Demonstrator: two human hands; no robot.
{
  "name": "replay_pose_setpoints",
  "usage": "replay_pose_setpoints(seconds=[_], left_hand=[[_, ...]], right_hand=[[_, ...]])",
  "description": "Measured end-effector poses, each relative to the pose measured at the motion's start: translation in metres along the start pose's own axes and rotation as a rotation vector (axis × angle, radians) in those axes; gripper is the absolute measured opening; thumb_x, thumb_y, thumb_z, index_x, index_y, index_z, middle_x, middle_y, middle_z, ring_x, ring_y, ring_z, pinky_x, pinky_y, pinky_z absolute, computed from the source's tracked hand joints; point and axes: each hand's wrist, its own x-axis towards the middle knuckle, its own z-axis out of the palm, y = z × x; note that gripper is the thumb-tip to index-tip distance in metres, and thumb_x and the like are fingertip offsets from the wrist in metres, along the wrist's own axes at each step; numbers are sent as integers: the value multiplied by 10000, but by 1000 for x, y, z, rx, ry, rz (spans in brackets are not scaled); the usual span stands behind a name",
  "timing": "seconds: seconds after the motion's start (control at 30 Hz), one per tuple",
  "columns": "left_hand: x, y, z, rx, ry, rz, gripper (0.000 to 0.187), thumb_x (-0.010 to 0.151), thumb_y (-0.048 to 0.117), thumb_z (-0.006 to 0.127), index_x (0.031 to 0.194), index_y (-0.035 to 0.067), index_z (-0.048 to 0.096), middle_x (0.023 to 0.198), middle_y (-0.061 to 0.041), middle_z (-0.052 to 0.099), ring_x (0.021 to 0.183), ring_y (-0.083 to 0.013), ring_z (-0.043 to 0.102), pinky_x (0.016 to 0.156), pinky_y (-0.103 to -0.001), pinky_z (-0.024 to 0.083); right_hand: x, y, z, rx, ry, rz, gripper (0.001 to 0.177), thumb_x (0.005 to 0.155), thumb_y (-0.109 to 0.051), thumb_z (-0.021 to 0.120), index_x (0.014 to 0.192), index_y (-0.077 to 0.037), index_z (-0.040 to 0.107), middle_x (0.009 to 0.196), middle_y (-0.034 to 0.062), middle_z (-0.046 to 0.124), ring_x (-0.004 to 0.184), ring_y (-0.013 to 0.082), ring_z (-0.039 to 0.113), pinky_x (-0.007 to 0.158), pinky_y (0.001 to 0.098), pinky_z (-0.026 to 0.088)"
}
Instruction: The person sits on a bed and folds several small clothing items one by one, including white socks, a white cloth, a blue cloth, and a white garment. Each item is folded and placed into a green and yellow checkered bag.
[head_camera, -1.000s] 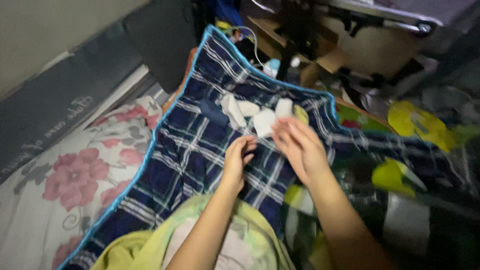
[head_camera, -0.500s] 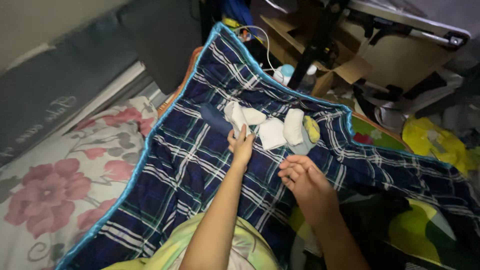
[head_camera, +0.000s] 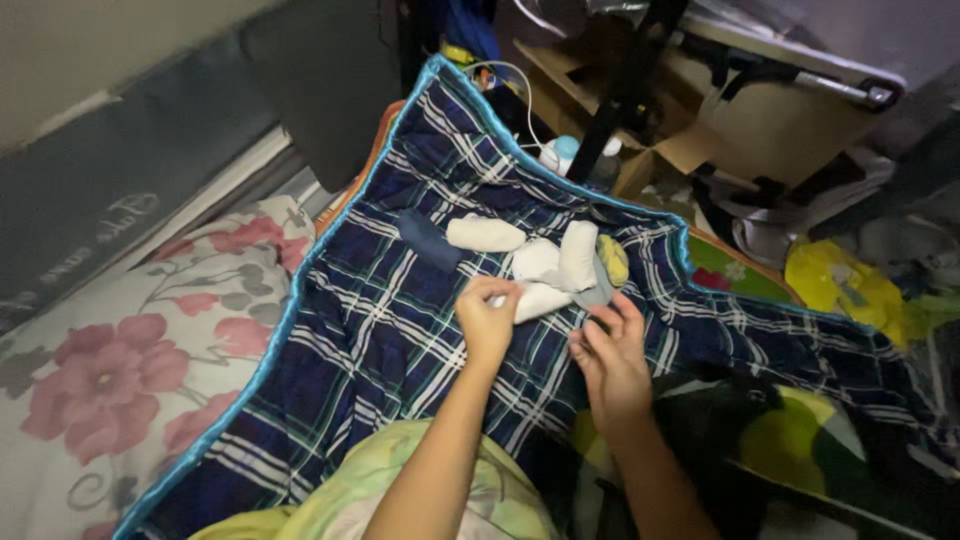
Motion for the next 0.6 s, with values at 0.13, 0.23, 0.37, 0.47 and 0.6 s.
replay_pose_setpoints(seconds=[0.13,0.23,0.37,0.47,0.6], left_hand=[[-17,72,-26,-167,-124,99,88,730,-44,789,801,-14,746,838,-128,740,804,-236,719,759,-322,556],[-44,119,-54,-181,-170,159,99,768,-95,691,798,-6,722,867,-122,743,835,-221,730,789,-307,570],[-103,170,-101,-181,-194,116,140,831,-126,613,781,-5,662,957,-125,746,867,-226,728,790,-306,569],[-133,202,-125,-216,-144,150,142,801,-135,597,793,-1,642,1044,-137,702,992,-249,709,884,-313,561],[-174,242,-129,-436,-20,75,170,862,-116,615,967,18,600,1207,-138,571,1149,-235,622,1039,-321,488]], right_hand=[[0,10,4,-163,104,-101,716,876,-35,659,1507,-159,343,1343,24,532,916,144,581,776,285,498],[-10,7,2,-270,-15,-283,511,926,-29,679,1419,-21,545,1319,96,571,1105,117,624,948,250,503],[-46,-17,7,-451,-73,-382,261,967,-23,638,1222,19,675,1256,81,584,1113,158,603,933,273,482],[-99,-54,9,-162,-116,-25,218,979,-74,593,1180,-3,640,1093,54,641,948,162,612,807,291,494],[-190,-100,5,29,-82,19,266,983,-88,494,1192,29,611,1115,122,671,1043,206,637,920,345,482]])
